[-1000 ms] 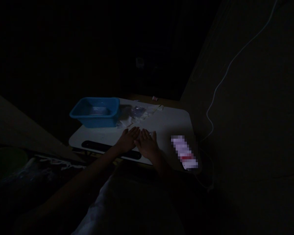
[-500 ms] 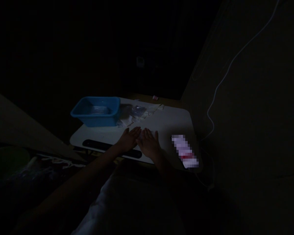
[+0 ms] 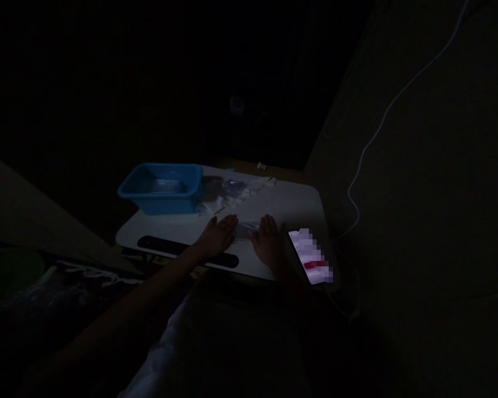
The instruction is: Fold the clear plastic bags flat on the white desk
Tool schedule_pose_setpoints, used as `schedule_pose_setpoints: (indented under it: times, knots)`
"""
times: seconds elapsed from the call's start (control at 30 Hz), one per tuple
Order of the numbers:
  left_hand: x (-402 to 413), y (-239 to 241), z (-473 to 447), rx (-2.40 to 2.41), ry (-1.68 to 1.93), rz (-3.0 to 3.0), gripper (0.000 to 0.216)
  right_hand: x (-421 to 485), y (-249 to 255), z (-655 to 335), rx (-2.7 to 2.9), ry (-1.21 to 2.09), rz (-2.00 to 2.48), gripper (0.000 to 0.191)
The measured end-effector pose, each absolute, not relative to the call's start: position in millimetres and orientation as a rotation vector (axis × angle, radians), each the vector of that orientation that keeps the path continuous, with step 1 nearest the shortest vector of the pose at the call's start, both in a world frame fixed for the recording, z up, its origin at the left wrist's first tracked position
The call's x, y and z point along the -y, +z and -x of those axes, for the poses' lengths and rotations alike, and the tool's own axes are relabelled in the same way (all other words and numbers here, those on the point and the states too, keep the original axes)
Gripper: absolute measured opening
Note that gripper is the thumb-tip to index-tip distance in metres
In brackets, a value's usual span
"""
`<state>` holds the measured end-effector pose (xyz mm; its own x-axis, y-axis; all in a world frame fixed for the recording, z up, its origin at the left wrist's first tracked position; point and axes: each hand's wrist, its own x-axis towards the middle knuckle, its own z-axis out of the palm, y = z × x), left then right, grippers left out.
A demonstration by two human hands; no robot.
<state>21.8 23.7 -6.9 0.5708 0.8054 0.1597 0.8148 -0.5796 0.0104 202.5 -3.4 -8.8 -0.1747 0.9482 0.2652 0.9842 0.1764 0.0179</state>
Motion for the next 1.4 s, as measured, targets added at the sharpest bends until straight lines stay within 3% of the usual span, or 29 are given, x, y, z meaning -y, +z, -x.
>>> schedule_pose_setpoints:
  times: [0.2,0.57,1.07,1.4]
  knots:
    - [-21.8,-2.3,-21.1,1.405,-0.168,2.746,0.049,10.2,-2.3,-171.6,2.422,-0.207,1.651,0.058]
    - [-21.7,-3.8,-21.2,1.416,-0.174,2.739,0.049,10.8,-4.0,-169.5,2.423,-0.086,1.741,0.060]
    - [-22.1,-5.1,-22.2,1.407,-0.237,2.726,0.047,6.3,-9.2,-209.8,2.210,-0.307,1.915,0.056]
    - [-22.7,-4.0,-20.4,1.399,-0.173,2.758,0.051,10.6,-1.6,-157.9,2.411,-0.148,1.654,0.058]
